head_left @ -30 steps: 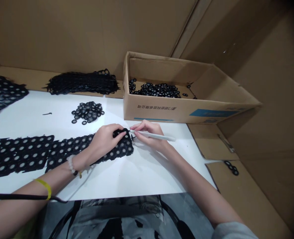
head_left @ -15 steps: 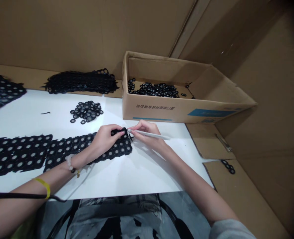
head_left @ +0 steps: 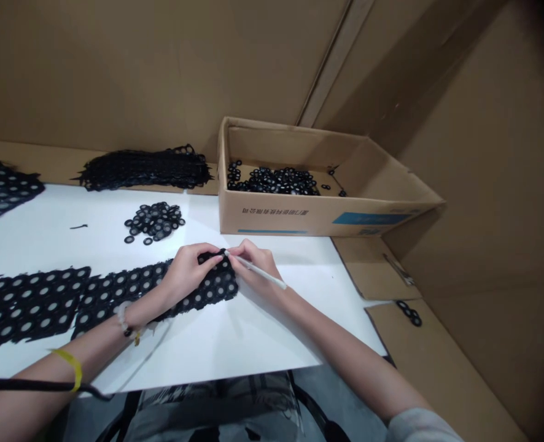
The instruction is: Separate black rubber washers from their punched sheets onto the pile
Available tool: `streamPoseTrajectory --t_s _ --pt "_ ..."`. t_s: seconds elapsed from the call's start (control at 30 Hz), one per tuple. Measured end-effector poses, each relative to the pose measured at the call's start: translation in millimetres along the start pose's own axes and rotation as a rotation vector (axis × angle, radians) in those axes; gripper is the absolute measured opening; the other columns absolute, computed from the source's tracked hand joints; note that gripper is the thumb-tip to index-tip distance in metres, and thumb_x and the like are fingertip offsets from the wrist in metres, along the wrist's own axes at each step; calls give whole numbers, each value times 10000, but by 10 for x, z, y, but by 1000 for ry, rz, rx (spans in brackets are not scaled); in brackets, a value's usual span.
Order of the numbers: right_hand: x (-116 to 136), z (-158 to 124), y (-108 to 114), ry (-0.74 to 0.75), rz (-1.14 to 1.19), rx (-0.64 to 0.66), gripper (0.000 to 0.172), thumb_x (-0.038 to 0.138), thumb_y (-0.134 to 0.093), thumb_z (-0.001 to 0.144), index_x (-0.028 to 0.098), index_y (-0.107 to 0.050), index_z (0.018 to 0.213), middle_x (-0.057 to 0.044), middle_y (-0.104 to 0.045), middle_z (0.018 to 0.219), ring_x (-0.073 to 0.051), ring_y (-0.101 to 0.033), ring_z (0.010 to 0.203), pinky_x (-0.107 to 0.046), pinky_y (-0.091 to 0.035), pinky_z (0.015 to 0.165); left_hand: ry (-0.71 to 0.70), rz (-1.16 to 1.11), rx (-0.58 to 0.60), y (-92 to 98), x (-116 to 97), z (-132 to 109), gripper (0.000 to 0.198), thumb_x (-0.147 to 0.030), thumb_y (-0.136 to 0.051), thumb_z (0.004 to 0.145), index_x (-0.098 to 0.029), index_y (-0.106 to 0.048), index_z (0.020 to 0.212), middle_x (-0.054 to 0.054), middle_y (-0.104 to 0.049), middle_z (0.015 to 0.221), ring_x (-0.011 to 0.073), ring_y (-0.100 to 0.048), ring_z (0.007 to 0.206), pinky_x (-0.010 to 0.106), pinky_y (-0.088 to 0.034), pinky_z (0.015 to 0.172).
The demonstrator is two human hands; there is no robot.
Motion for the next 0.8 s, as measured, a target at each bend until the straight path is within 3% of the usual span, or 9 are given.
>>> streamPoseTrajectory --t_s 0.33,0.47,0.63,0.8 --pt "72 1 6 29 -63 -32 117 326 -566 841 210 -581 844 -22 -710 910 -159 -666 779 -262 -484 705 -23 -48 -54 -17 114 11 222 -362 -581 816 -184 -663 920 67 -706 996 232 -634 977 377 -472 926" --pt "68 0 -26 -22 -112 -57 107 311 -541 843 209 -562 822 -2 -679 790 -144 -629 701 -249 -460 660 -33 -43 -12 -50 134 30 227 -370 -571 812 -184 -663 904 70 -699 981 235 -629 963 391 -464 922" --pt "39 -3 -45 -36 -122 -56 111 317 -519 856 213 -556 843 4 -666 788 -141 -617 708 -245 -440 646 -41 -13 74 -42 139 67 252 -387 -556 814 -184 -669 915 69 -710 1008 236 -635 979 369 -461 927" --pt "6 31 77 -70 -73 -74 119 308 -539 846 204 -548 788 4 -660 754 -136 -605 676 -249 -439 635 9 204 126 85 127 105 287 -435 -590 791 -198 -676 929 56 -729 978 260 -649 921 348 -475 837"
Point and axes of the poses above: each hand's wrist, its own z-axis towards the middle knuckle, its own y-axis out of the back of the hand, x = y × z, the point moved 6 cm from there along z, towards the middle knuckle
